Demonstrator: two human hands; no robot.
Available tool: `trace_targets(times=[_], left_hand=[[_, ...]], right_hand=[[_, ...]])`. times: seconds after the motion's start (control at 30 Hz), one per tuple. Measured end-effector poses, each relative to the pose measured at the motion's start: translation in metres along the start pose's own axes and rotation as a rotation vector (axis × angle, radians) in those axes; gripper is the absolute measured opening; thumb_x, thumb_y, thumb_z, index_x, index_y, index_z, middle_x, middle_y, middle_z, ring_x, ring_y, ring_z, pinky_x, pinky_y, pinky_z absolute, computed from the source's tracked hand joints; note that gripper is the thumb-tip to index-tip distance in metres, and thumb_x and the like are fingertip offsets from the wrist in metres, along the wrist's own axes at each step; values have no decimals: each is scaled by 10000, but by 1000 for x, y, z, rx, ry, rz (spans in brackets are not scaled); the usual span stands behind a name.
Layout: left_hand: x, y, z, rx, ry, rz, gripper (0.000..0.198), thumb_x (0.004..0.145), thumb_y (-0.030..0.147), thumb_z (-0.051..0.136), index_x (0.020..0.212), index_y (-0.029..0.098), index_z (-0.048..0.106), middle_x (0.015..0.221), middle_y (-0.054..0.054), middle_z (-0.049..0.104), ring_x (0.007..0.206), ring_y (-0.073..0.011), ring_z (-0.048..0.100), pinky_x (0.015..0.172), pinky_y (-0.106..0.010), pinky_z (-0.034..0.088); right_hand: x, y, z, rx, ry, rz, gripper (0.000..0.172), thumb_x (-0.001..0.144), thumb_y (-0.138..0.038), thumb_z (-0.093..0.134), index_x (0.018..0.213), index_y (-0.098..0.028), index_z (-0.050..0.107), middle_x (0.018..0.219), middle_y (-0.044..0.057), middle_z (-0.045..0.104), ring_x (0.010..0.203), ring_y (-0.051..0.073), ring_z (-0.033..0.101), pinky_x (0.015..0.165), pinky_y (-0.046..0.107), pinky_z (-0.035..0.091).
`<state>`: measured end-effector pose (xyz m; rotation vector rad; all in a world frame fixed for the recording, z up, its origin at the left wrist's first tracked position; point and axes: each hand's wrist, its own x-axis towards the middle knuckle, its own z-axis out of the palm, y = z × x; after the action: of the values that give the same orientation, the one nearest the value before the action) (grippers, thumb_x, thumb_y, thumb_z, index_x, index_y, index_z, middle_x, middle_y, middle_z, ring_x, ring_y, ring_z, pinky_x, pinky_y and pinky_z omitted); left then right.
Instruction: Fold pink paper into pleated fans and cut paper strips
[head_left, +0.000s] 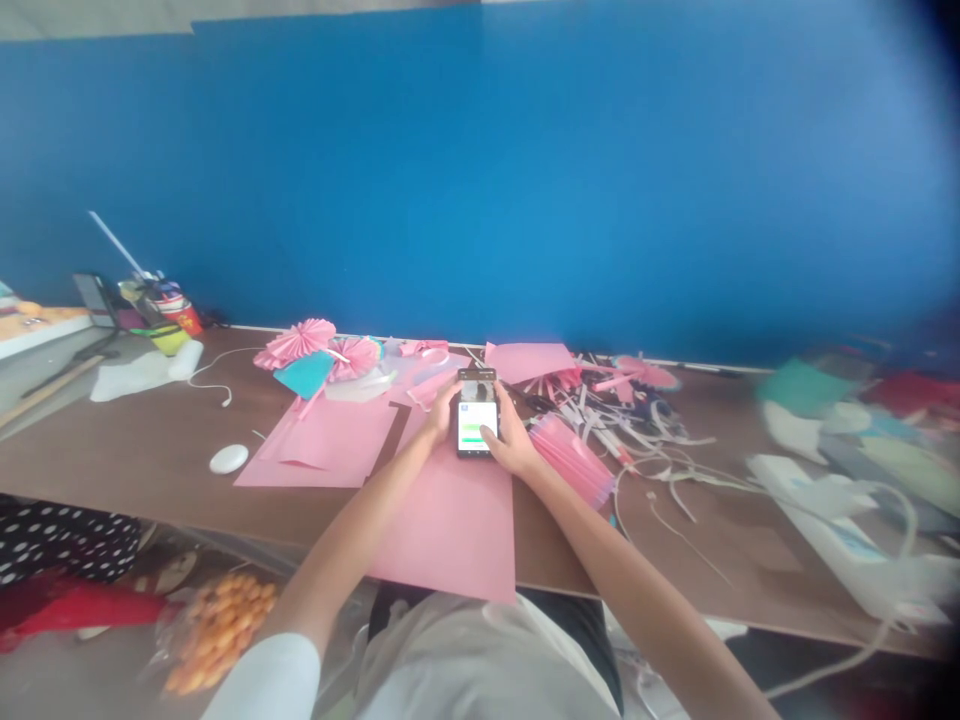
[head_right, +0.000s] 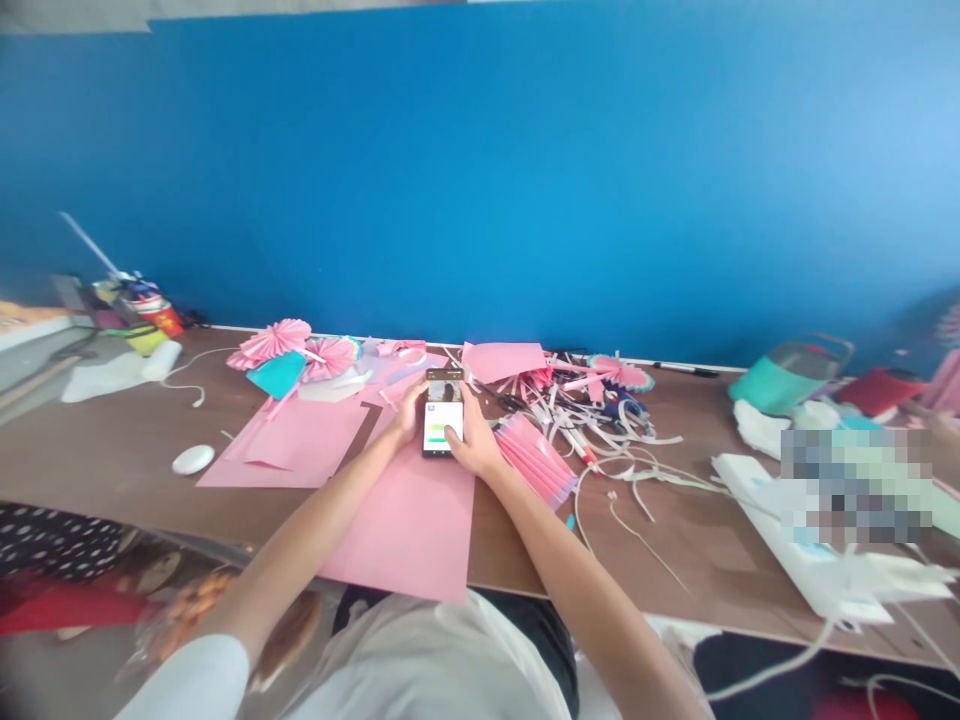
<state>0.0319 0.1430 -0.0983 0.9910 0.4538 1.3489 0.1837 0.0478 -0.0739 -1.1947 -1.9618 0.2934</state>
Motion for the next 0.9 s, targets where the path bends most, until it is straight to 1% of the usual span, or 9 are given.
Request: trace_targets(times=[0.07,0.13,0.2,0.3,0.37,0.5,0.63,0.8,0.9], left_hand=[[0,-1,-1,-1,13,3,321,815,409,687,1047,192,737,1124,-52,758,1120,-286,662,1014,-401,449],[1,-2,-2,-2,22,3,303,815,403,688,1026,191,736,1115,-53,759,1124,-285,661,1027,-404,441],[0,-2,-2,-5,15,1,313,814,402,689,1041,193,734,1114,-54,760,1124,-290,663,1028,-413,443],[0,1,0,-12,-11,4,332,807,399,689,1065,195,734,1126,-58,759,1131,-298,665,1028,-421,449],[-1,2,2,-19,-20,9,345,801,401,688,1072,194,736,1135,-62,759,1139,-303,664,1033,-424,449],[1,1,3,-26,-13,30,392,783,415,687,1101,190,735,1153,-63,757,1161,-301,655,1047,-428,442],[3,-1,3,-27,-1,46,385,768,419,694,1078,196,742,1166,-51,754,1173,-291,647,1057,-421,438],[3,0,4,-37,10,44,360,753,407,705,1044,199,745,1131,-51,762,1172,-283,649,1053,-416,440],[3,0,4,-42,9,36,381,744,401,710,1062,194,742,1141,-57,761,1176,-288,647,1043,-414,447]], right_hand=[[1,0,-1,2,-8,27,744,892,-240,513,1581,-176,241,1533,180,405,1413,343,435,1168,572,369],[1,2,-1,6,-14,34,688,900,-253,506,1557,-186,313,1481,176,457,1372,345,479,1149,577,391],[1,5,0,20,4,23,714,911,-284,511,1577,-195,269,1514,171,431,1408,345,442,1167,578,366],[0,9,3,33,11,20,834,904,-325,550,1614,-204,131,1586,166,351,1478,352,347,1191,581,330],[-1,10,4,23,-5,32,916,874,-322,589,1621,-194,76,1606,177,313,1487,368,327,1185,589,336],[0,8,6,8,-41,6,1047,809,-290,636,1620,-157,-14,1626,213,238,1494,394,294,1188,611,311],[0,8,6,-3,-68,-22,1141,761,-305,681,1612,-150,-63,1617,241,215,1506,430,233,1180,666,275],[0,6,7,-26,-63,-34,1187,723,-280,705,1607,-151,-77,1611,245,211,1506,435,217,1196,663,240],[0,4,5,-16,-77,-12,1139,766,-298,677,1605,-144,-77,1609,246,216,1506,426,227,1198,653,246]])
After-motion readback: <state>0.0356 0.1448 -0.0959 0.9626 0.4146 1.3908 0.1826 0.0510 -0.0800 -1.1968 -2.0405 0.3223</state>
